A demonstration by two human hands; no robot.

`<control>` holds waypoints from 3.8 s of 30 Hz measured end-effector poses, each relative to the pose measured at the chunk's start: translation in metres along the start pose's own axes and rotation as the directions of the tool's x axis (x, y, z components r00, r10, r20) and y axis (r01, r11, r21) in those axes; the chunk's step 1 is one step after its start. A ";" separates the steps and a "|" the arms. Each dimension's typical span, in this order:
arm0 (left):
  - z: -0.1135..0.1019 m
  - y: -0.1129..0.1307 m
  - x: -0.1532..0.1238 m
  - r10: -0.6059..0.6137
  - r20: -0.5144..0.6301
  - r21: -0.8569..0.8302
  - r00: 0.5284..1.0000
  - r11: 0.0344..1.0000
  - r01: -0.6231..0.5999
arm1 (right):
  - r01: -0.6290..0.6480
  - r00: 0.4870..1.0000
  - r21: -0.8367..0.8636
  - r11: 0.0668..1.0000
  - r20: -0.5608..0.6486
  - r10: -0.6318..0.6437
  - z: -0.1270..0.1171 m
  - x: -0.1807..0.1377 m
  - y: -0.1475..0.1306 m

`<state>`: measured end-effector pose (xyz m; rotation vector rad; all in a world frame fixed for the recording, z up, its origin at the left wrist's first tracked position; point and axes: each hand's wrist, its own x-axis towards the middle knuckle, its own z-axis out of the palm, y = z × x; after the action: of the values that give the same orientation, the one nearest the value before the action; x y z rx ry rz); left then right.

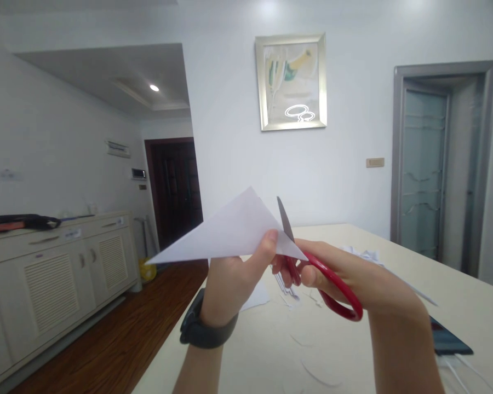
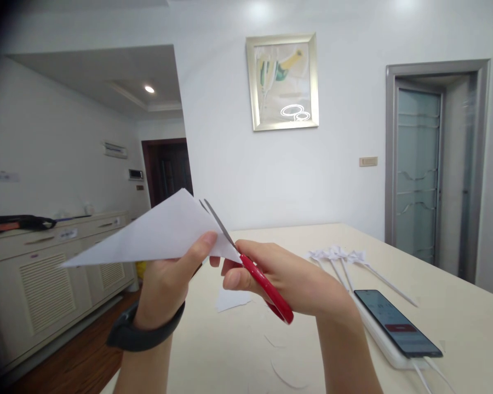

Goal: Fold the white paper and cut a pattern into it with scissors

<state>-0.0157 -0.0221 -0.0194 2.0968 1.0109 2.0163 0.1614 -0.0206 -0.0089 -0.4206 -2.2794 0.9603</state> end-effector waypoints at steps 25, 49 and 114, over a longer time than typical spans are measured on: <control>-0.010 0.001 0.003 -0.149 0.120 0.012 0.982 0.989 0.148 | -0.066 0.998 0.004 0.998 0.010 0.066 -0.001 0.000 0.003; -0.011 0.013 0.004 -0.160 0.206 -0.003 0.965 0.987 0.164 | -0.023 1.000 0.095 0.995 0.021 0.021 0.002 0.003 0.006; 0.002 0.020 0.004 -0.099 0.001 -0.265 0.995 0.960 0.095 | -0.014 0.998 -0.048 0.999 -0.068 0.011 0.006 0.005 0.001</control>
<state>-0.0058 -0.0351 -0.0066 1.8641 0.7778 1.9927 0.1538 -0.0203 -0.0103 -0.4811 -2.2453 0.8851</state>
